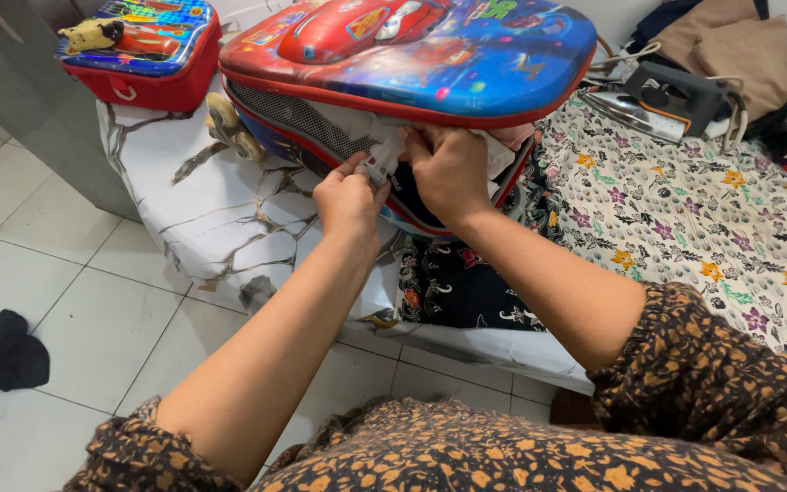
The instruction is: The person folds several small clothing items, including a pink top, grey shorts, and pink shorts, then places them into a red and blue backpack. The person closes the backpack and zips it shut.
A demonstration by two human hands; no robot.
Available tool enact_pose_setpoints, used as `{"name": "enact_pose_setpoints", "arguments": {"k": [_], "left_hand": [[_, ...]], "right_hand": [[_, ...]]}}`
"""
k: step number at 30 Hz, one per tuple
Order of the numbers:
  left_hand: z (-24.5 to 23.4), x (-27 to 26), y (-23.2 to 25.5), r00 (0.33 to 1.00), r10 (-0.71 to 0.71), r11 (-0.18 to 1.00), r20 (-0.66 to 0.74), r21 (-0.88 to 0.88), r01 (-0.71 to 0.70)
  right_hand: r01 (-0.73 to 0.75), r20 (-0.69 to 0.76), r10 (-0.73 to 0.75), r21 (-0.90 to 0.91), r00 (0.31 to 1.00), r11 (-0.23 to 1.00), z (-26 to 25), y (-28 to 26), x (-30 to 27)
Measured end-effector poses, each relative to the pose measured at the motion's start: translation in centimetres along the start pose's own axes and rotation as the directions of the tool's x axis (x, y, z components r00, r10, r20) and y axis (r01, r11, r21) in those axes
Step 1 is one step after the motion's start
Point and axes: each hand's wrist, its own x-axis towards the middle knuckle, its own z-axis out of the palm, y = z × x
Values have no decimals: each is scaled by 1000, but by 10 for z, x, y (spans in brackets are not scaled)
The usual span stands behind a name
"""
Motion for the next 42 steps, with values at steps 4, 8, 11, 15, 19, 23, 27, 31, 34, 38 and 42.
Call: {"name": "enact_pose_setpoints", "arguments": {"k": [4, 8, 11, 15, 19, 23, 27, 31, 34, 38, 42], "left_hand": [[8, -4, 2, 999, 28, 999, -19, -26, -28], [4, -6, 4, 1000, 20, 999, 22, -34, -19], [1, -5, 7, 996, 17, 999, 90, -37, -14], [7, -5, 1, 997, -19, 999, 78, 38, 17], [11, -6, -13, 999, -40, 998, 12, 48, 39], [-1, 1, -15, 999, -32, 999, 12, 1, 32], [-8, 5, -15, 1000, 27, 998, -1, 53, -27], [12, -7, -23, 979, 200, 961, 27, 190, -201], [30, -20, -25, 978, 207, 855, -39, 493, -161], [53, -32, -36, 964, 172, 745, -202, 667, 7], [81, -28, -59, 872, 376, 701, -315, 711, -45]], "right_hand": [[102, -59, -109, -107, 992, 989, 7, -1, -7], [94, -13, -95, -49, 995, 994, 5, 3, -6], [-51, 25, 48, 163, 999, 985, 5, 13, -2], [-89, -40, 85, -91, 996, 992, 4, 42, -2], [-440, -37, 454, 188, 890, 878, 11, 79, -1], [-218, 77, 207, 175, 975, 960, 7, 101, -16], [-689, 547, 420, 550, 724, 472, -20, 98, -17], [-873, 931, 328, -19, 163, 487, -79, 91, -10], [-681, 826, 560, -447, -65, 580, -120, 102, 6], [-658, 687, 725, -521, 55, 544, -172, 142, 29], [-787, 528, 799, -344, 289, 512, -205, 194, 47]]}}
